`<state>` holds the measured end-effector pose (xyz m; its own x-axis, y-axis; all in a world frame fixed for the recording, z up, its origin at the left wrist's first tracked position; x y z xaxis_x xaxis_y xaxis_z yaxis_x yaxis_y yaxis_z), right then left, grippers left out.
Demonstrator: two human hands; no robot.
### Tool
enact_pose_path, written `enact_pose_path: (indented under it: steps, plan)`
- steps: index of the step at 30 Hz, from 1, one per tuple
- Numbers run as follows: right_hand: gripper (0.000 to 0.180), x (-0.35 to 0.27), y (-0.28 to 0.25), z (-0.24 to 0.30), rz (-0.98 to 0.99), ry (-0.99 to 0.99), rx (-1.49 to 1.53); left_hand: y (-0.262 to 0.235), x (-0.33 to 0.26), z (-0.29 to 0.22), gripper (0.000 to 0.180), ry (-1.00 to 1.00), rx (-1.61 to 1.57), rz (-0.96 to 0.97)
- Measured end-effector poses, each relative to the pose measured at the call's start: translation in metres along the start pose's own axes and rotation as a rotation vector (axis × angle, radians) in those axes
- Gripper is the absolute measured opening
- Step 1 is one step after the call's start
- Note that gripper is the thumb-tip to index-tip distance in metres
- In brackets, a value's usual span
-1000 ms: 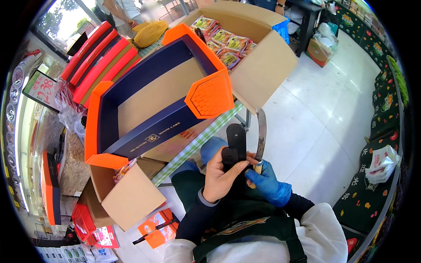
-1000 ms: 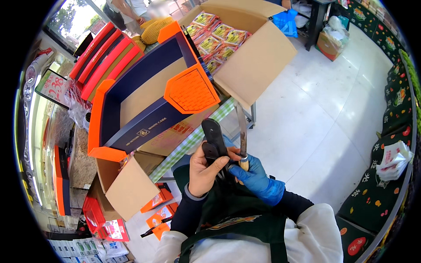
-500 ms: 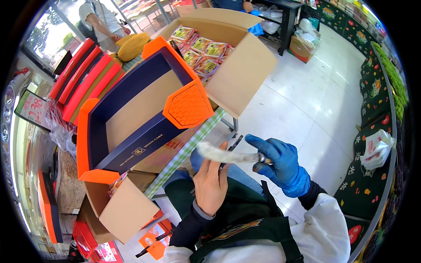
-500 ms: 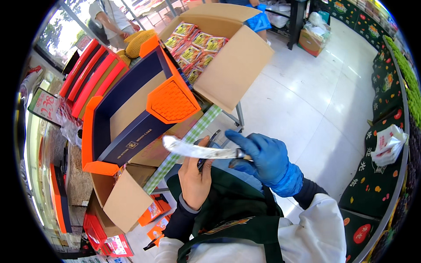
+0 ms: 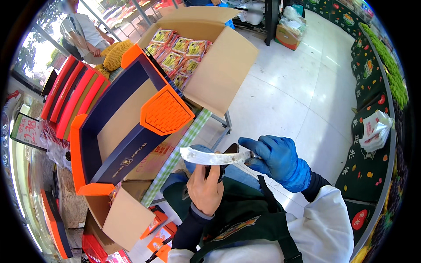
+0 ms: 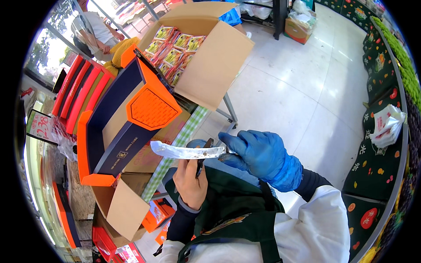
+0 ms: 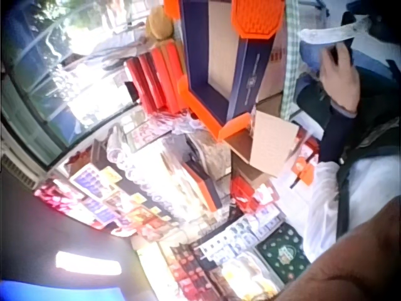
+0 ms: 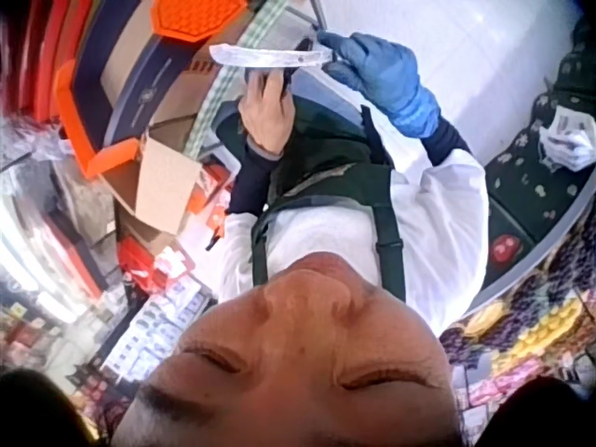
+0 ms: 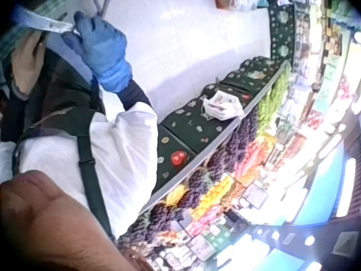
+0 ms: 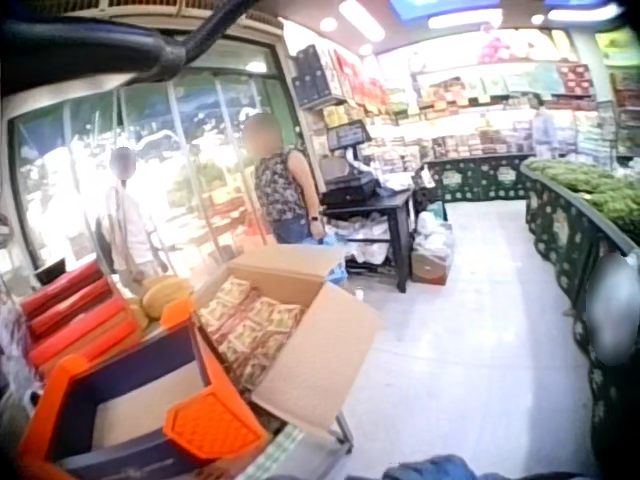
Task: The person assembles orange and blue cardboard boxes by inserting black fabric handles into slots. They use a knife to cut the handle straps and a screwdriver to tighten screws securing the handles to the box frame.
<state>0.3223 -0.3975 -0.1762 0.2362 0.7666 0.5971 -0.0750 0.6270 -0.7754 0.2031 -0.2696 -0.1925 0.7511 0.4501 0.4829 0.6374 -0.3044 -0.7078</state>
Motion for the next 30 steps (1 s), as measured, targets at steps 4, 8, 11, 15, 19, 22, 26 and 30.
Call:
enact_pose_path:
  steps: [4,8,11,15,19,22,26,30]
  plan:
    - [0.040,-0.013,0.003,-0.008,0.020,0.039,0.026,0.009,0.000,-0.001,0.041,0.004,-0.005,0.062]
    - [0.033,-0.026,0.009,-0.013,0.022,0.072,0.008,0.023,-0.008,0.003,0.038,0.029,-0.064,0.097]
    - [0.023,-0.041,0.018,-0.024,0.042,0.059,-0.072,0.015,-0.013,-0.004,0.029,0.015,-0.138,0.046]
    - [0.018,-0.083,-0.003,-0.114,-0.111,0.775,0.035,-0.007,-0.007,-0.014,0.020,-0.009,-0.185,-0.085]
    - [0.021,-0.037,-0.014,-0.065,-0.153,0.572,0.324,0.001,0.001,0.000,0.021,-0.080,-0.196,-0.090]
    - [0.025,-0.004,-0.025,-0.027,-0.128,0.274,0.246,-0.002,0.008,0.002,0.023,-0.107,-0.215,-0.088]
    - [0.037,0.017,-0.031,0.010,-0.058,-0.071,-0.040,-0.006,0.005,0.000,0.034,-0.220,-0.246,0.004]
    - [0.041,0.018,-0.031,0.020,-0.014,-0.141,-0.128,-0.008,0.002,0.000,0.037,-0.200,-0.298,-0.048]
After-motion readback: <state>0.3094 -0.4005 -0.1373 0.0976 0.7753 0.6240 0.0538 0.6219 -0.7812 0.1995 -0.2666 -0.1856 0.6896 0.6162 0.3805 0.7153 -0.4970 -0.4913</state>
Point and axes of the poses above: each hand's wrist, its own x-axis towards the middle knuckle, its own y-axis out of the palm, z = x × y, the point moved 4 cm from there along x, towards the middle knuckle, and after that the axes turned 9 degrees about -y, right-handed, at the moved point
